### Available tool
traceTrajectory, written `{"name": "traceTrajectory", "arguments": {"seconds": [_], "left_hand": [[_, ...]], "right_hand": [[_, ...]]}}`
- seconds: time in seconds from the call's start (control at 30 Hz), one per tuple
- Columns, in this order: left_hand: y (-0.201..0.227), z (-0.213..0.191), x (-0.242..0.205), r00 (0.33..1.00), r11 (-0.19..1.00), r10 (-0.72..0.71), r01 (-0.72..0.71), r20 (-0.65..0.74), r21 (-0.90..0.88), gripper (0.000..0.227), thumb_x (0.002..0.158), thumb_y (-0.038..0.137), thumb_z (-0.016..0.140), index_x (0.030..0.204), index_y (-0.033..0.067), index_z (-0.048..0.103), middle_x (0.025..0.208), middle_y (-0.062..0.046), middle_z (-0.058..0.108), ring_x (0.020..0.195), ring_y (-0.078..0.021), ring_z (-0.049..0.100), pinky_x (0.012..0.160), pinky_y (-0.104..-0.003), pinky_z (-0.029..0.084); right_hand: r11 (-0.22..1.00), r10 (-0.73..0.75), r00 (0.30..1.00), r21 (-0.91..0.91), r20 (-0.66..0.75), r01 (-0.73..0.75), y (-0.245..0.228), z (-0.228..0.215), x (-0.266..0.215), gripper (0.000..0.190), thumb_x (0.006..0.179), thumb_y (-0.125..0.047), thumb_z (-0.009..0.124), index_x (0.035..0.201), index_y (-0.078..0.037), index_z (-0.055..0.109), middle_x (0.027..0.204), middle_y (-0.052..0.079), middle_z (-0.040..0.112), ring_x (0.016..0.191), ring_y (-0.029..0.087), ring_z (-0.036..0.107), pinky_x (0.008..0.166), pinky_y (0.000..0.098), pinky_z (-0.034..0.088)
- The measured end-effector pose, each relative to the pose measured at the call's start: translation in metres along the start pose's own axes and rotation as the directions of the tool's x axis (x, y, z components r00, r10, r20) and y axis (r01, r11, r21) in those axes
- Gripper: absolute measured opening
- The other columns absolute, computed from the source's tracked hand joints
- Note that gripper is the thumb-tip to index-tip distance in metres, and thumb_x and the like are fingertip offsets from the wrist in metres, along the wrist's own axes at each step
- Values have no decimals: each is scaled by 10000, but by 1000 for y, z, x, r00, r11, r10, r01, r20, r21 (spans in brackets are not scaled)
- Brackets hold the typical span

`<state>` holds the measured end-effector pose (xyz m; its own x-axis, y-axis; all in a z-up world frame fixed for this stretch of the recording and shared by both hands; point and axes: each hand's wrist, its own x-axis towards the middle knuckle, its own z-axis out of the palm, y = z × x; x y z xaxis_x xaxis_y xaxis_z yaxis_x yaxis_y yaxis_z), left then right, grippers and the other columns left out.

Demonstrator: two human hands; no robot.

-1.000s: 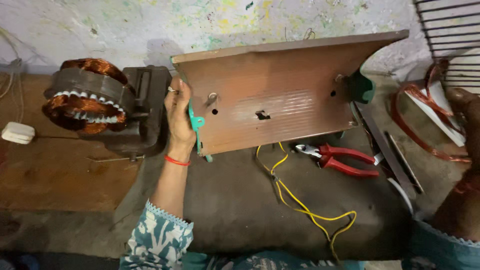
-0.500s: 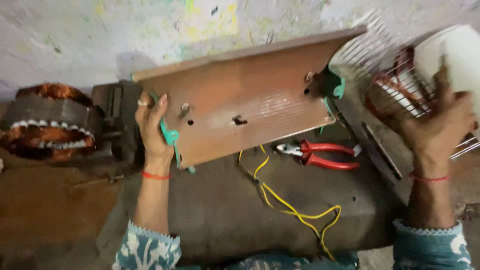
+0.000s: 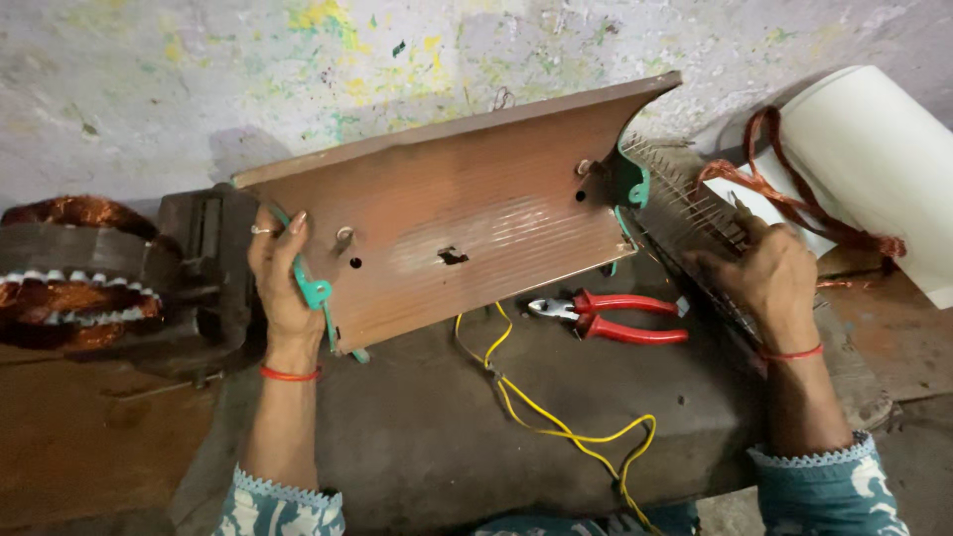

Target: The person uses a screwdriver to remove screws from a wooden frame holding a metal grid. They then use pliers to remove the grid and continue unscrewing the frame. The person works on a workbench with a motor stator and copper wire nearby.

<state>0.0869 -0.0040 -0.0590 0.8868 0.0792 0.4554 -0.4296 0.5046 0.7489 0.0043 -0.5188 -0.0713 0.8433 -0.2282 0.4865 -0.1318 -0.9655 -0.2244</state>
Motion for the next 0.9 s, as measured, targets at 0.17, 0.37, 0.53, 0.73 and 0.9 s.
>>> {"name": "traceTrajectory", "arguments": {"seconds": [0.17,0.37,0.53,0.73,0.9], "left_hand": [[0,2,0,999,998,-50,50,-9,-25,314,1014,139,616,1313,63,559,1171,-5,583,1105,-117,568,941,-346,549],[-3,-4,-2,996,995,-84,82,-23,-60,266,1014,133,627,1265,67,567,1105,3,565,1054,-108,565,931,-366,551],[-13,-15,1,997,994,52,-46,50,-96,80,1083,83,626,1107,57,554,1022,23,528,981,-85,519,932,-255,437],[-3,-6,1,998,999,-48,48,-36,2,301,968,125,614,1259,52,587,1112,-2,596,1038,-94,578,963,-292,495],[2,1,0,999,1000,-30,30,-16,5,287,996,118,623,1266,31,584,1105,-7,582,1029,-96,555,952,-273,470]], "right_hand": [[992,-121,945,-6,-304,125,-32,-41,-3,225,1051,-138,738,1263,-64,757,1032,162,751,907,292,732,833,372,562],[841,-194,920,426,-341,335,-112,-100,-21,188,1036,57,652,1221,47,687,969,167,720,763,210,681,657,291,500],[813,-308,870,368,-385,451,-159,-84,-20,212,1008,43,724,1210,59,664,909,172,705,656,197,648,609,315,504],[861,-282,885,308,-372,404,-153,-67,-17,117,1022,5,722,1119,26,659,854,170,677,651,257,635,615,354,490],[859,-230,915,373,-330,350,-150,-59,-20,94,1031,-16,694,1108,24,657,803,167,655,618,234,630,601,340,486]]}}
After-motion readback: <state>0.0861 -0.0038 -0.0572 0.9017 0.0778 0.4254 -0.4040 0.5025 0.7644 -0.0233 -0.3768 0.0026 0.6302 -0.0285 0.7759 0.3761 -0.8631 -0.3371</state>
